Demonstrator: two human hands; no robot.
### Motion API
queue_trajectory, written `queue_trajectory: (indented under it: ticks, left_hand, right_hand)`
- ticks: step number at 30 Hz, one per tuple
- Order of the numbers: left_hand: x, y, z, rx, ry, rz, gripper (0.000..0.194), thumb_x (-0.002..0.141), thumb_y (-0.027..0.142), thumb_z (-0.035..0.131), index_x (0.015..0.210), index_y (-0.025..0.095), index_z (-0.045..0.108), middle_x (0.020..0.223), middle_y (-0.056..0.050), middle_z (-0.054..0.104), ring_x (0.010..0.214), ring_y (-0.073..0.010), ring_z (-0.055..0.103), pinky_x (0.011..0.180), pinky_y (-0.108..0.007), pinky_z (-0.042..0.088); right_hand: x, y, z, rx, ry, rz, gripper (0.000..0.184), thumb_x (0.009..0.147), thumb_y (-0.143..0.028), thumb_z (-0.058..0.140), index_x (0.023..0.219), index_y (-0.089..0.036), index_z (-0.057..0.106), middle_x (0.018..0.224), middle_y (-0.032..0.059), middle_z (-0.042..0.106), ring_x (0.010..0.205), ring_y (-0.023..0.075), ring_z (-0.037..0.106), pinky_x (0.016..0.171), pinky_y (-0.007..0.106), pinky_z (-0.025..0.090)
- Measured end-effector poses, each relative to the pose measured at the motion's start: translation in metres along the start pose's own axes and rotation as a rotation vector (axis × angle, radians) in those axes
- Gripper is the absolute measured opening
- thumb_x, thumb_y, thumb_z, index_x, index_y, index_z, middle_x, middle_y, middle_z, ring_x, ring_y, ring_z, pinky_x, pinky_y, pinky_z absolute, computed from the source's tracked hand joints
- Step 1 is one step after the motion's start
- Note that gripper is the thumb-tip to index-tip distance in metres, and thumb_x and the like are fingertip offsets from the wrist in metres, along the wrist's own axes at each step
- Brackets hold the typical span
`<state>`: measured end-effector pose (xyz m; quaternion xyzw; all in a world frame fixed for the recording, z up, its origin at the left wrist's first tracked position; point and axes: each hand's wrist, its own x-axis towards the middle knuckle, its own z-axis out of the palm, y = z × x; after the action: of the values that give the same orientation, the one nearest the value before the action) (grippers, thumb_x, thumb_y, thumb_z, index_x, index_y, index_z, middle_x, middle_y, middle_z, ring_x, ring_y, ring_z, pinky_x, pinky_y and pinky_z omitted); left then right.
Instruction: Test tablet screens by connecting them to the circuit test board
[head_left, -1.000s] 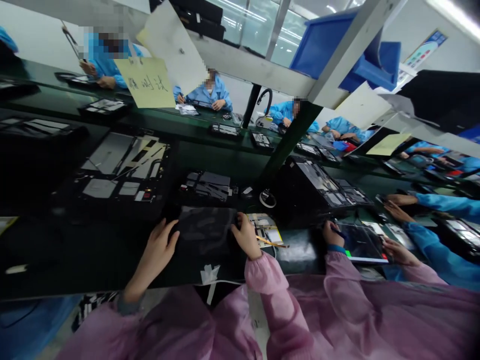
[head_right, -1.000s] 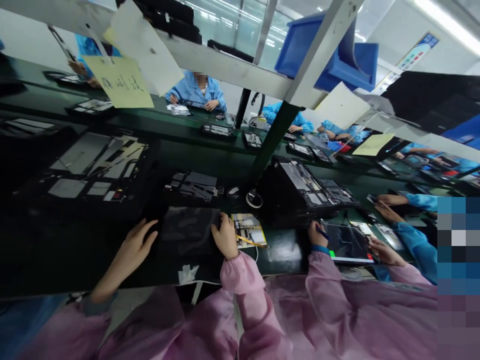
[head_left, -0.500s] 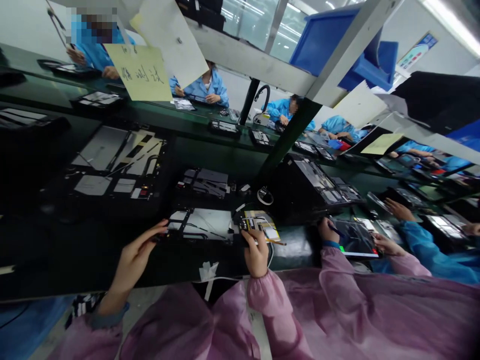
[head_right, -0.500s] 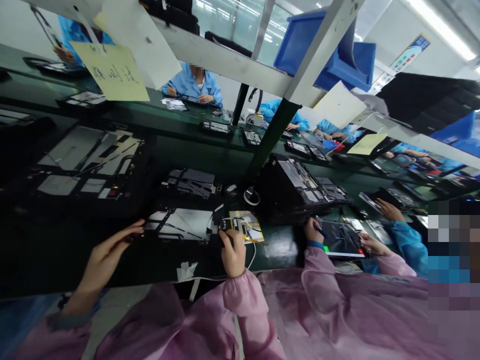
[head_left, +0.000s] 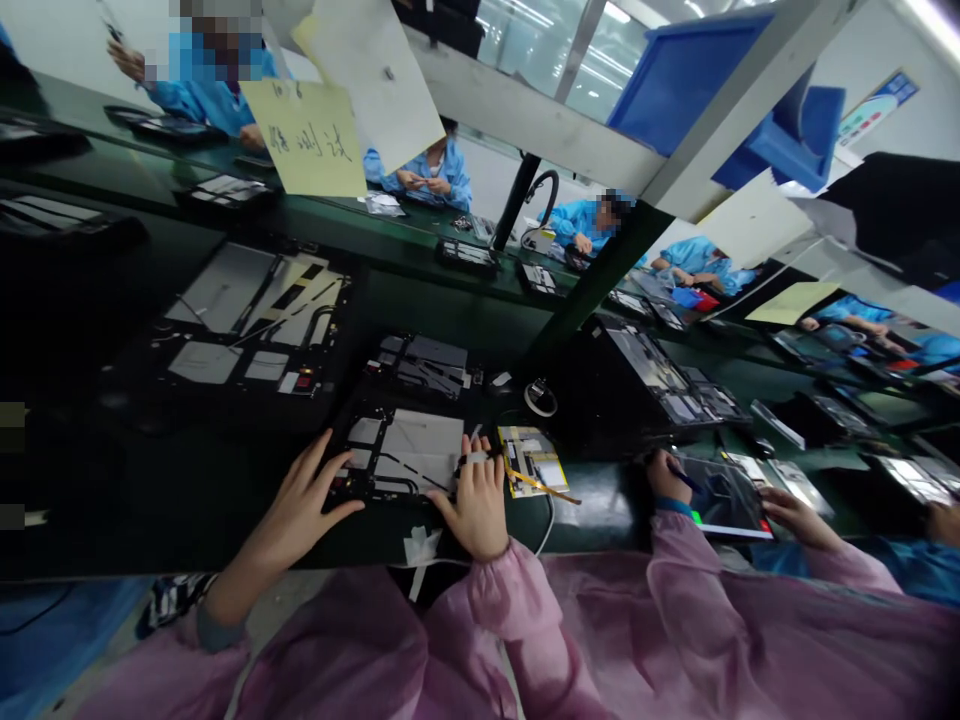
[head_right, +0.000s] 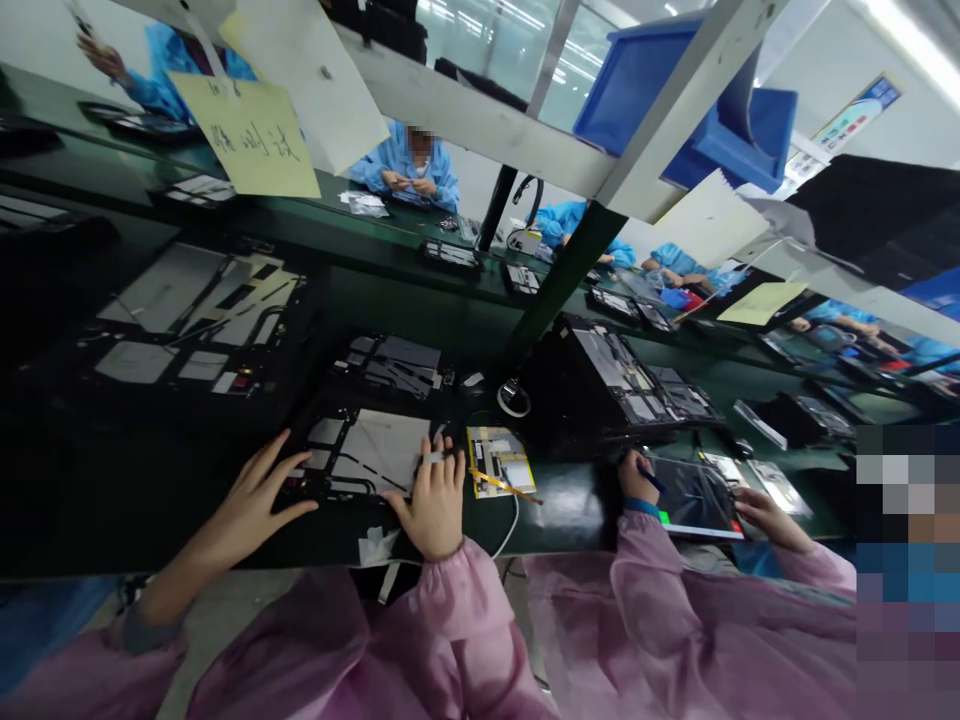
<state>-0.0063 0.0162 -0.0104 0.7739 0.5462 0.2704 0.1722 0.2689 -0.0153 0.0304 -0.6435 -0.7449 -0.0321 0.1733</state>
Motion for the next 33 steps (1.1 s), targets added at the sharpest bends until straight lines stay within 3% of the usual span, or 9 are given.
queue_trajectory:
  ticks: [5, 8, 11, 14, 19, 24, 28, 30, 33]
  left_hand:
    - [0.011, -0.007, -0.004, 0.039, 0.039, -0.034, 0.070, 0.084, 0.065, 0.047, 0.134, 0.017, 0.048, 0.143, -0.020, 0.046, 0.128, -0.0371, 0.047, 0.101, -0.053, 0.044]
    - [0.009, -0.002, -0.007, 0.091, 0.094, 0.022, 0.076, 0.083, 0.071, 0.038, 0.131, 0.014, 0.051, 0.131, -0.021, 0.056, 0.119, -0.0371, 0.054, 0.098, -0.053, 0.046]
    - [-0.005, 0.011, -0.006, 0.029, 0.106, 0.017, 0.071, 0.079, 0.073, 0.045, 0.122, 0.019, 0.058, 0.118, -0.017, 0.063, 0.111, -0.0341, 0.059, 0.096, -0.050, 0.049]
    - [-0.020, 0.023, -0.005, -0.249, 0.057, -0.155, 0.063, 0.076, 0.067, 0.059, 0.122, 0.024, 0.056, 0.118, -0.012, 0.062, 0.106, -0.0290, 0.063, 0.093, -0.045, 0.053]
    - [-0.016, 0.027, -0.016, -0.828, -0.049, -0.644, 0.074, 0.079, 0.055, 0.060, 0.140, 0.022, 0.033, 0.135, -0.017, 0.056, 0.118, -0.0275, 0.059, 0.096, -0.042, 0.052]
    - [0.005, 0.031, -0.010, -1.023, -0.287, -0.798, 0.070, 0.078, 0.052, 0.062, 0.138, 0.024, 0.041, 0.137, -0.014, 0.056, 0.122, -0.0294, 0.057, 0.090, -0.041, 0.055]
    - [0.010, 0.041, -0.005, -1.036, -0.251, -0.742, 0.073, 0.070, 0.060, 0.066, 0.132, 0.026, 0.051, 0.137, -0.010, 0.057, 0.121, -0.0319, 0.057, 0.088, -0.041, 0.055]
    - [0.011, 0.046, -0.009, -1.115, -0.171, -0.635, 0.079, 0.068, 0.074, 0.058, 0.131, 0.028, 0.052, 0.128, -0.009, 0.063, 0.112, -0.0316, 0.062, 0.083, -0.042, 0.057]
    - [0.017, 0.052, -0.015, -1.127, -0.136, -0.438, 0.094, 0.062, 0.090, 0.037, 0.132, 0.029, 0.052, 0.105, -0.010, 0.070, 0.074, -0.0264, 0.065, 0.062, -0.043, 0.057]
  right_hand:
    - [0.014, -0.022, 0.011, 0.048, -0.128, -0.244, 0.099, 0.080, -0.069, 0.056, 0.150, -0.007, 0.025, 0.151, 0.0208, 0.035, 0.141, 0.0345, 0.029, 0.115, 0.052, 0.026]
    - [0.012, -0.024, 0.017, 0.048, -0.138, -0.295, 0.100, 0.078, -0.066, 0.060, 0.151, -0.008, 0.024, 0.152, 0.0204, 0.032, 0.142, 0.0351, 0.028, 0.115, 0.052, 0.025]
    - [0.007, -0.021, 0.019, 0.027, -0.124, -0.297, 0.093, 0.080, -0.057, 0.062, 0.150, -0.006, 0.028, 0.152, 0.0210, 0.032, 0.142, 0.0361, 0.028, 0.114, 0.053, 0.026]
    - [0.001, -0.017, 0.021, 0.002, -0.111, -0.316, 0.085, 0.079, -0.047, 0.063, 0.147, -0.005, 0.033, 0.152, 0.0231, 0.030, 0.142, 0.0393, 0.024, 0.113, 0.057, 0.027]
    - [-0.002, -0.012, 0.018, 0.026, -0.097, -0.356, 0.083, 0.079, -0.047, 0.060, 0.146, -0.005, 0.036, 0.152, 0.0235, 0.032, 0.143, 0.0401, 0.023, 0.113, 0.059, 0.027]
    - [-0.003, -0.002, 0.004, 0.065, -0.117, -0.452, 0.084, 0.081, -0.055, 0.058, 0.146, -0.008, 0.036, 0.151, 0.0208, 0.035, 0.142, 0.0370, 0.027, 0.113, 0.057, 0.029]
    - [-0.001, 0.005, -0.007, 0.043, -0.038, -0.439, 0.054, 0.090, -0.019, 0.046, 0.143, -0.012, 0.043, 0.146, 0.0150, 0.046, 0.142, 0.0281, 0.031, 0.114, 0.048, 0.034]
    - [0.002, 0.005, -0.020, 0.118, 0.017, -0.430, 0.057, 0.086, -0.012, 0.042, 0.143, -0.011, 0.043, 0.142, 0.0148, 0.050, 0.141, 0.0261, 0.034, 0.113, 0.047, 0.036]
    - [0.012, -0.001, -0.053, 0.298, 0.073, -0.386, 0.066, 0.082, -0.014, 0.043, 0.147, -0.014, 0.036, 0.144, 0.0126, 0.048, 0.139, 0.0249, 0.038, 0.111, 0.046, 0.040]
